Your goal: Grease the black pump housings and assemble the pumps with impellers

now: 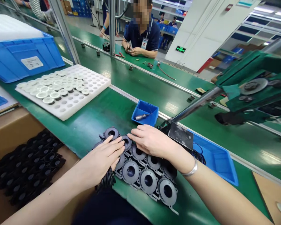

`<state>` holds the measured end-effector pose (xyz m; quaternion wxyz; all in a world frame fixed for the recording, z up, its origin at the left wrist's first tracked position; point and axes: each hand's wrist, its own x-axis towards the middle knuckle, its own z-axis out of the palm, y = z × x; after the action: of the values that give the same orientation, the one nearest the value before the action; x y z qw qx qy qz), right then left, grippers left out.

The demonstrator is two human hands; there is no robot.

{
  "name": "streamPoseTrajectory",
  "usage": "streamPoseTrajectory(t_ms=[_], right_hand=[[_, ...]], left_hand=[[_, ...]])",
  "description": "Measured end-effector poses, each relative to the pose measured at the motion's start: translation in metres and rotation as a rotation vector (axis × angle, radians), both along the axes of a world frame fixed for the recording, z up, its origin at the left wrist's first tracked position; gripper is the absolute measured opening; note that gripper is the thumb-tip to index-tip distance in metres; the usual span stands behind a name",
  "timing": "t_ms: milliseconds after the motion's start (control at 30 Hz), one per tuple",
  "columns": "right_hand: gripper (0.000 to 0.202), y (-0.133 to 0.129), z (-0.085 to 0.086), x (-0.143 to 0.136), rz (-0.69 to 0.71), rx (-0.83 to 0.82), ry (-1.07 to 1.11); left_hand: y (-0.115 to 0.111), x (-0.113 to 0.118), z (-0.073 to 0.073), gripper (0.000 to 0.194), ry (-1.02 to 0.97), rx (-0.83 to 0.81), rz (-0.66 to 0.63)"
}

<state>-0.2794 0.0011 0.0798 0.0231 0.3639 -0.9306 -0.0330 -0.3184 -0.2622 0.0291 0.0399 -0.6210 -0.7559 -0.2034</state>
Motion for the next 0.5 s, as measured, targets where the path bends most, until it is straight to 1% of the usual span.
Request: streamPoseTrajectory(t_ms=[100,167,233,367,433,500], right_hand=[[0.033,0.003,0.004,0.004,0.073,0.017,-0.005],[0.031,0.003,0.004,0.006,0.089,-0.046,-0.033],[0.028,0.003,0.002,0.009,0.056,-0.158,-0.075],[0.026,0.004,-0.010,0.017,-0.055,-0.424,-0.117],[0.026,0.003,-0.015,0.022,-0.089,-0.482,-0.106],[0.026,-0.001,-0.019,0.026,-0.119,-0.491,-0.097]], left_hand=[[0.003,0.000,0.001,0.051,-0.003,0.001,0.005],[0.004,0.001,0.000,0.052,-0.002,-0.001,0.008],[0.003,0.002,-0.002,0.054,0.001,-0.010,0.007],[0.001,0.004,-0.006,0.060,0.005,-0.023,0.018],[0.000,0.006,-0.007,0.060,0.013,-0.024,0.029],[0.000,0.008,-0.008,0.060,0.022,-0.033,0.037]])
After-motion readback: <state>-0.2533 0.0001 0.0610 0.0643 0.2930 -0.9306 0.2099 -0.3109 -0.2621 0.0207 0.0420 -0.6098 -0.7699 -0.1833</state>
